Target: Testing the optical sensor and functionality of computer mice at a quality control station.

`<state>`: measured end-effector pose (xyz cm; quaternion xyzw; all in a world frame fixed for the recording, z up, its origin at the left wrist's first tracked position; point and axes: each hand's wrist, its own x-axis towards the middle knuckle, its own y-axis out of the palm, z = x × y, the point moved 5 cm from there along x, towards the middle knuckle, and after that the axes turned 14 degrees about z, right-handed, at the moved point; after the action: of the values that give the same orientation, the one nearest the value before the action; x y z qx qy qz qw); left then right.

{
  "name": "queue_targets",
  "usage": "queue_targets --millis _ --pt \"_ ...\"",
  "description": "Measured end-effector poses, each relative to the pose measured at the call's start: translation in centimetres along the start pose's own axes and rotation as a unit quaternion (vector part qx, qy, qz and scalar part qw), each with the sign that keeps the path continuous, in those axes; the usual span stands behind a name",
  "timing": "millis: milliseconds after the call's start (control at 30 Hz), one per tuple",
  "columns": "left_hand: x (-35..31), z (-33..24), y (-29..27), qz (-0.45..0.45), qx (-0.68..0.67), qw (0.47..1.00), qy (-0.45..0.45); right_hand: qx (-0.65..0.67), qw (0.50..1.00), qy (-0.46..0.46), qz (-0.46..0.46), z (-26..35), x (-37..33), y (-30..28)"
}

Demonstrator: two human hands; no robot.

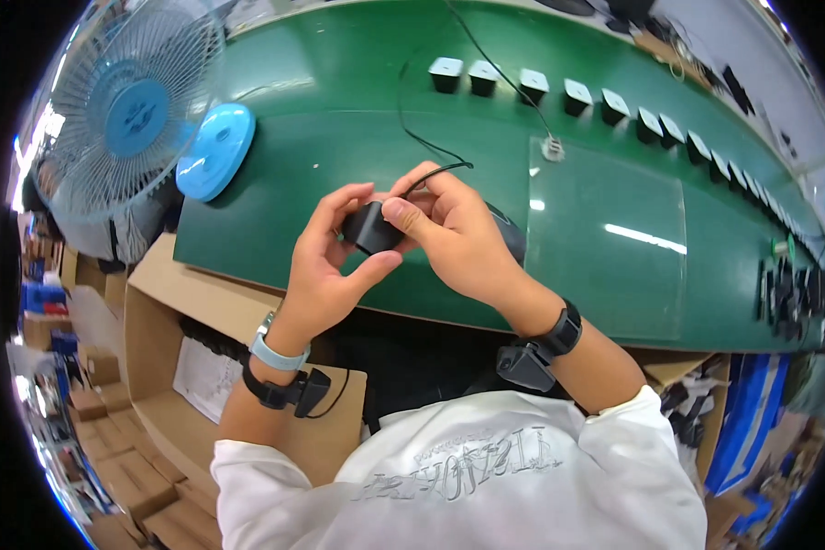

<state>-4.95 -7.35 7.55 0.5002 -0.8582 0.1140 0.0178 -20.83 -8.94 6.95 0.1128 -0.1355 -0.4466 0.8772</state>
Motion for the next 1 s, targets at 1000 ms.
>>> queue_targets --millis 1000 --pt "-1.5 5.3 0.9 -0.007 -0.496 0.866 -0.068 -0.229 0.955 0.071 -0.177 -1.6 -6.4 -3.5"
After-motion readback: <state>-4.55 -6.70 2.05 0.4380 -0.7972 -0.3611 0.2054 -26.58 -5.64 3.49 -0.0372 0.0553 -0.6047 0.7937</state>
